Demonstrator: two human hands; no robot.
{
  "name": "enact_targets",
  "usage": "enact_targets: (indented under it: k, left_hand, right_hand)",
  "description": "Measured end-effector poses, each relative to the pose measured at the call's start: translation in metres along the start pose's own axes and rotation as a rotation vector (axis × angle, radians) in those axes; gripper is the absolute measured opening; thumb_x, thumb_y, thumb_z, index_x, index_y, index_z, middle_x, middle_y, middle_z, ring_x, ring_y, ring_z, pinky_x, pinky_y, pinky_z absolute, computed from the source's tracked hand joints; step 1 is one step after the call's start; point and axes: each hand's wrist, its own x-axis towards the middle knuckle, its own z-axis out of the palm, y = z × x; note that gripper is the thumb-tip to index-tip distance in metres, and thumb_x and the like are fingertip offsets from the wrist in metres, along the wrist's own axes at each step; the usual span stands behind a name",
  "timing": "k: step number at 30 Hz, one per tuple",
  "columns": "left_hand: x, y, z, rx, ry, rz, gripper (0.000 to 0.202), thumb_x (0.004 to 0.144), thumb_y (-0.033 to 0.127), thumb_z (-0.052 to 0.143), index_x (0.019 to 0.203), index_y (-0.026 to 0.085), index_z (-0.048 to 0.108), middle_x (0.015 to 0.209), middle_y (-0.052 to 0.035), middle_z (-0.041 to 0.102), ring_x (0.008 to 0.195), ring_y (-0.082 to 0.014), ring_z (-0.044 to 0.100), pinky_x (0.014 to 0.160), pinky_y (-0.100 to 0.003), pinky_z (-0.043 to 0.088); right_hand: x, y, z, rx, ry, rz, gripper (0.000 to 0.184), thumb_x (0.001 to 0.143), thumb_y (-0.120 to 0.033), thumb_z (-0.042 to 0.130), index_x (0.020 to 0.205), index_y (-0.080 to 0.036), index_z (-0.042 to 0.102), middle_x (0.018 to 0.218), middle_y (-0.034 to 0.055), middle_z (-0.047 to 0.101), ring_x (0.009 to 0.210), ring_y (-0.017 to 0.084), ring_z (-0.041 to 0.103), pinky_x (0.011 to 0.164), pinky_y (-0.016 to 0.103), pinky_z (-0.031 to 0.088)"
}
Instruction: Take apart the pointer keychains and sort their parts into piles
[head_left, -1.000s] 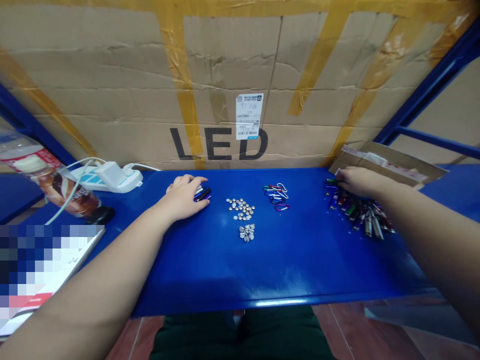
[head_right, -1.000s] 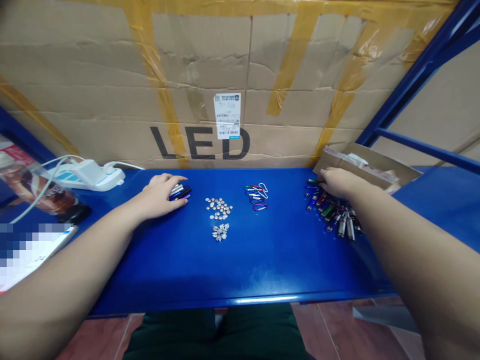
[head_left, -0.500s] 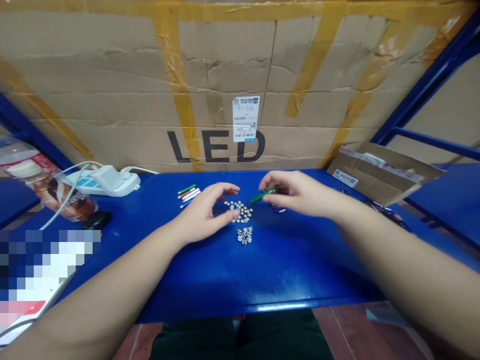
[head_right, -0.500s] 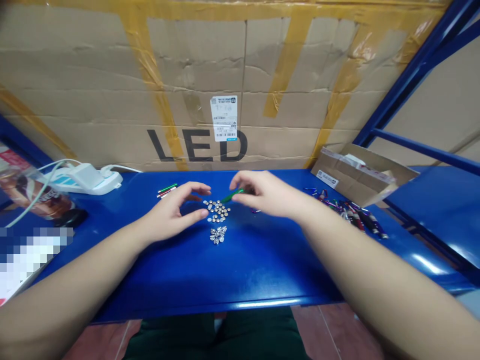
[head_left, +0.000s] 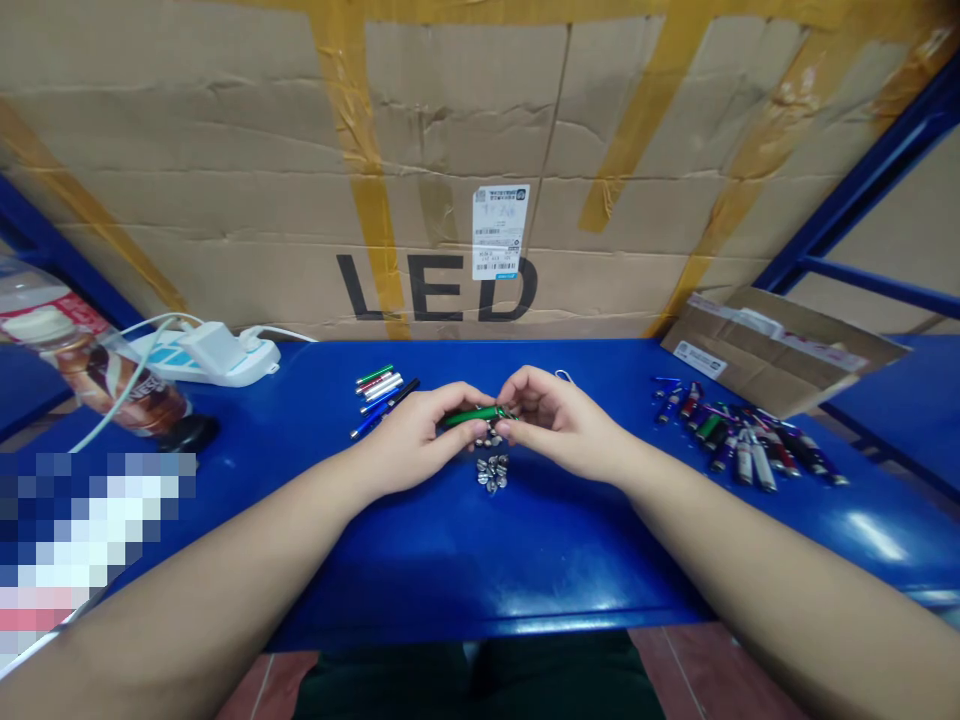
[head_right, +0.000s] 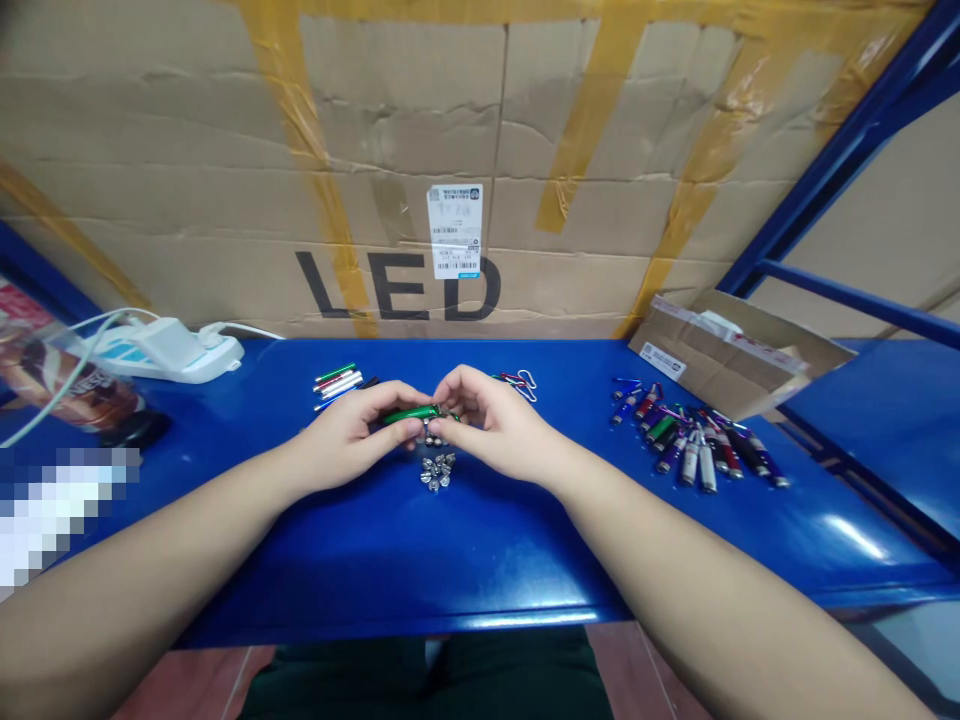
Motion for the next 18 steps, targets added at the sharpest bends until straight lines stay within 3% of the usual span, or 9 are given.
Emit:
enact_targets:
  k: [9, 14, 18]
  left_hand:
    - [-0.0013, 0.0040, -0.0011, 0.049, -0.015, -0.022, 0.021, 0.100, 0.037, 0.058, 0.111, 0.019, 0.062, 0.083, -0.0021, 0.073, 0.069, -0.0149, 0.068, 0.069, -0.028, 0.055]
    - [-0.0007, 0.0077, -0.0035, 0.155, -0.008, -0.006, 0.021, 0.099, 0.038, 0.060, 0.107, 0.018, 0.064, 0.083, -0.0020, 0.073, 0.071, -0.0155, 0.068, 0.067, -0.027, 0.052]
    - [-0.0011, 0.0100, -0.0044, 0.238, -0.020, 0.025, 0.021, 0.099, 0.038, 0.059, 0.104, 0.019, 0.066, 0.085, -0.0017, 0.073, 0.074, -0.0155, 0.067, 0.069, -0.027, 0.049]
  right_hand:
    - [-0.0006, -0.0024, -0.0068, -0.373, 0.059, -0.159, 0.015, 0.096, -0.022, 0.064, 0.109, -0.021, 0.072, 0.103, 0.0054, 0.076, 0.091, 0.019, 0.070, 0.086, 0.036, 0.056]
    - [-0.0027, -0.0027, -0.0055, -0.411, 0.099, -0.224, 0.009, 0.096, -0.023, 0.066, 0.102, -0.023, 0.071, 0.105, 0.0074, 0.065, 0.091, 0.019, 0.067, 0.075, 0.032, 0.059]
    - [-0.0026, -0.0031, -0.0076, -0.465, 0.036, -0.300, 0.006, 0.097, -0.019, 0.064, 0.099, -0.022, 0.069, 0.097, 0.0054, 0.064, 0.086, 0.017, 0.063, 0.076, 0.032, 0.055]
